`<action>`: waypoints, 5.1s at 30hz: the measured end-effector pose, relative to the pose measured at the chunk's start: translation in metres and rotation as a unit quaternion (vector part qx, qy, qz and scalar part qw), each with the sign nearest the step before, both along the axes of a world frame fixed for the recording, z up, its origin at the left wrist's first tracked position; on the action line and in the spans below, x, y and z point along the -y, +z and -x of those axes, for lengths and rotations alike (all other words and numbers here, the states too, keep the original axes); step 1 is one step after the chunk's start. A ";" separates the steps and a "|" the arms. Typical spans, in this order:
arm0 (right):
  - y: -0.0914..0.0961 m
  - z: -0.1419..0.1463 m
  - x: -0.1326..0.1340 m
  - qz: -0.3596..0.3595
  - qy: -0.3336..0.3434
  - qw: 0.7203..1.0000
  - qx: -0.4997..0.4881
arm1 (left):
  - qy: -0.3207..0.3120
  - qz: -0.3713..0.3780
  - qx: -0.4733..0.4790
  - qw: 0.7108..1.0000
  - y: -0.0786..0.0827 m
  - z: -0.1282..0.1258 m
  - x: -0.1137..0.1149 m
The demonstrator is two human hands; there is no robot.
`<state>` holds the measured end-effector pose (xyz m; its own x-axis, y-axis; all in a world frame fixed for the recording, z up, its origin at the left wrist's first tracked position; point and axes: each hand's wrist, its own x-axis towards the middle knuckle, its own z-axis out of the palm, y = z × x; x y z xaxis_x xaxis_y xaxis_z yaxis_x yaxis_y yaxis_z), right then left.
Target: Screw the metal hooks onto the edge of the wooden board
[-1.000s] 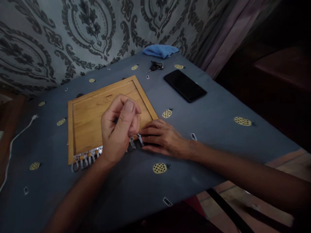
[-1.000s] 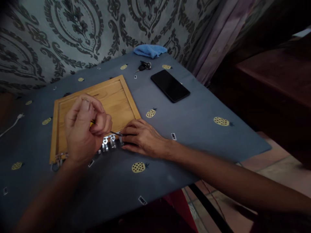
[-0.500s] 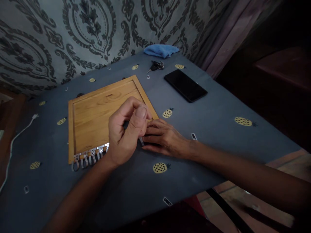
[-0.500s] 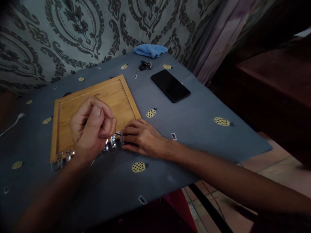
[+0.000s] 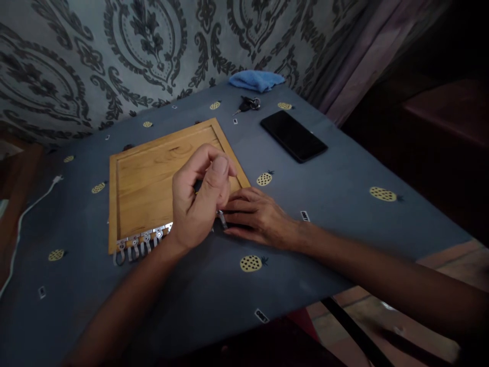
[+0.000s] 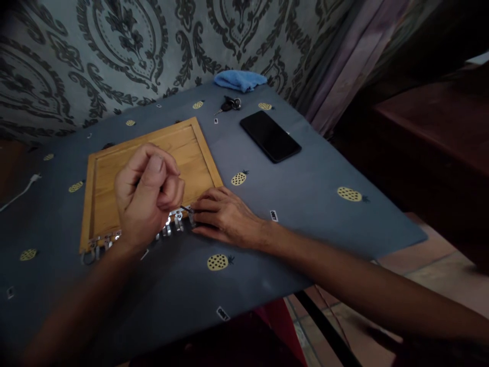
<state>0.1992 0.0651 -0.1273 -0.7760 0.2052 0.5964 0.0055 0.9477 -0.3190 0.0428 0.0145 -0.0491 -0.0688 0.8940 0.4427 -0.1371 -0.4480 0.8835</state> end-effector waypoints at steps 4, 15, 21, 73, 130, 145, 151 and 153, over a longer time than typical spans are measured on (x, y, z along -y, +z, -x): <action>0.003 0.000 0.001 -0.001 0.001 1.000 0.001 | 0.012 0.001 -0.017 1.000 0.000 -0.002 0.000; -0.001 0.000 0.000 0.020 0.004 1.000 0.012 | 0.026 0.072 0.006 0.997 0.006 -0.005 -0.003; 0.003 0.001 0.001 0.009 0.004 1.000 0.011 | -0.086 0.066 -0.017 0.994 0.009 -0.002 -0.006; 0.002 0.000 0.000 0.004 -0.003 1.000 0.007 | -0.210 0.073 0.002 0.975 0.005 0.017 -0.008; 0.001 -0.001 0.001 0.018 -0.003 1.000 0.020 | -0.029 0.030 -0.018 0.999 0.013 0.010 -0.003; 0.001 0.001 0.001 0.001 -0.001 1.000 -0.001 | -0.020 0.018 -0.043 0.999 0.006 0.008 -0.003; 0.001 0.000 0.000 0.012 0.003 1.000 0.007 | -0.007 0.024 -0.072 0.997 0.002 0.009 -0.002; 0.001 -0.001 0.001 0.015 0.003 1.000 0.014 | -0.008 0.022 -0.049 0.999 0.004 0.008 -0.002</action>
